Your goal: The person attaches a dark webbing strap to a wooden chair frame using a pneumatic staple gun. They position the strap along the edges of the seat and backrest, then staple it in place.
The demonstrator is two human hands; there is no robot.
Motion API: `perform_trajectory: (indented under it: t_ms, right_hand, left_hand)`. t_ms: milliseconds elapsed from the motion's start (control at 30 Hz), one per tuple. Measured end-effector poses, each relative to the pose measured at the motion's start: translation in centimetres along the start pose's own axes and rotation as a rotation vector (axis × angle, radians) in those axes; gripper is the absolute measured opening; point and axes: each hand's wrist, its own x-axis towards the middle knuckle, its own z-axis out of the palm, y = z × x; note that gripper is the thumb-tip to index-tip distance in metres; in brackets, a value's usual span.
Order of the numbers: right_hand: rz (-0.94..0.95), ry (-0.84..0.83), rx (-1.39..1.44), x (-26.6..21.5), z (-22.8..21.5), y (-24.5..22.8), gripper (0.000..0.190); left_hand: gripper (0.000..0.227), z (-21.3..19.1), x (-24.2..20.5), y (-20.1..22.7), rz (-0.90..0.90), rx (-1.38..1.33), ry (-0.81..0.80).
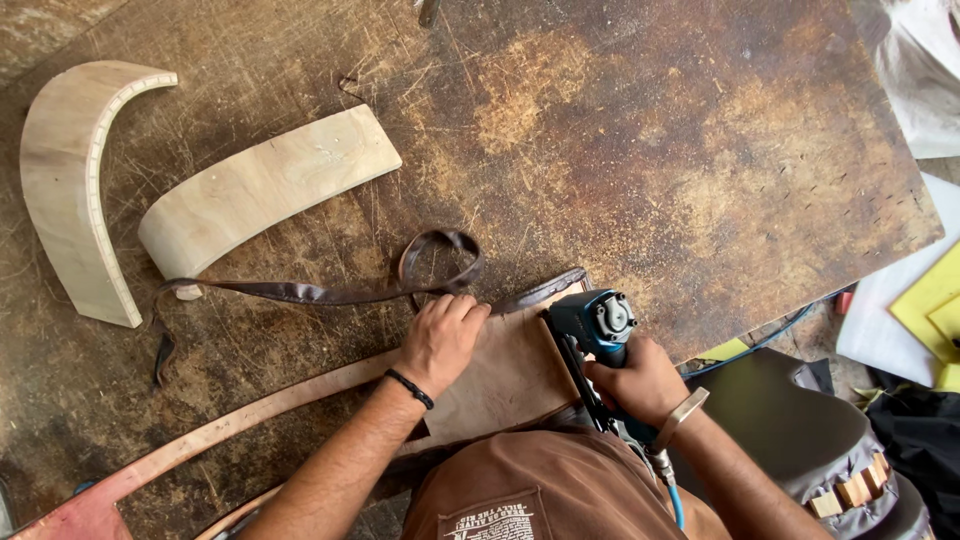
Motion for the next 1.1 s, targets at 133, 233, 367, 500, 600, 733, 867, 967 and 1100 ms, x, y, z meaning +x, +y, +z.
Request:
perform_trajectory:
  t_ms: [133, 233, 367, 500, 600, 733, 867, 967, 1100]
  right_hand:
    - [-0.011, 0.117, -0.110, -0.9, 1.5, -0.2, 0.029]
    - [-0.001, 0.135, -0.074, -1.3, 1.7, -0.8, 0.032]
    - [-0.007, 0.104, -0.061, -2.2, 1.7, -2.0, 0.032]
    - [0.014, 0.154, 0.085, -2.7, 2.3, -3.5, 0.025]
    - [0.008, 0.162, 0.056, -2.9, 3.0, -4.4, 0.025]
    - [0.002, 0.187, 0.008, -3.3, 4.0, -5.1, 0.023]
    - [0.005, 0.223, 0.072, -3.4, 4.8, -5.5, 0.018]
    - [0.004, 0.233, 0.019, -3.5, 5.2, -5.7, 0.021]
    - [-0.001, 0.240, -0.077, -4.3, 5.7, -6.2, 0.026]
  left_hand:
    - [0.020, -0.3, -1.2, -0.8, 0.153, -0.024, 0.067]
    - [0.019, -0.1, -1.7, -1.2, 0.177, -0.002, 0.110]
    - [0.018, 0.2, -2.6, -1.7, 0.208, -0.009, 0.170]
    - [0.021, 1.6, -3.3, -1.7, 0.202, 0.013, 0.205]
    - [0.022, 2.6, -4.2, -1.6, 0.202, 0.079, 0.287]
    - [0.019, 3.5, -4.7, -1.6, 0.228, 0.059, 0.339]
    - [0.023, 3.7, -4.7, -2.2, 0.279, 0.051, 0.388]
    - [0.026, 3.8, -5.2, -2.4, 0.294, 0.074, 0.341]
    - [0.037, 3.9, -6.1, -3.0, 0.310, 0.083, 0.385]
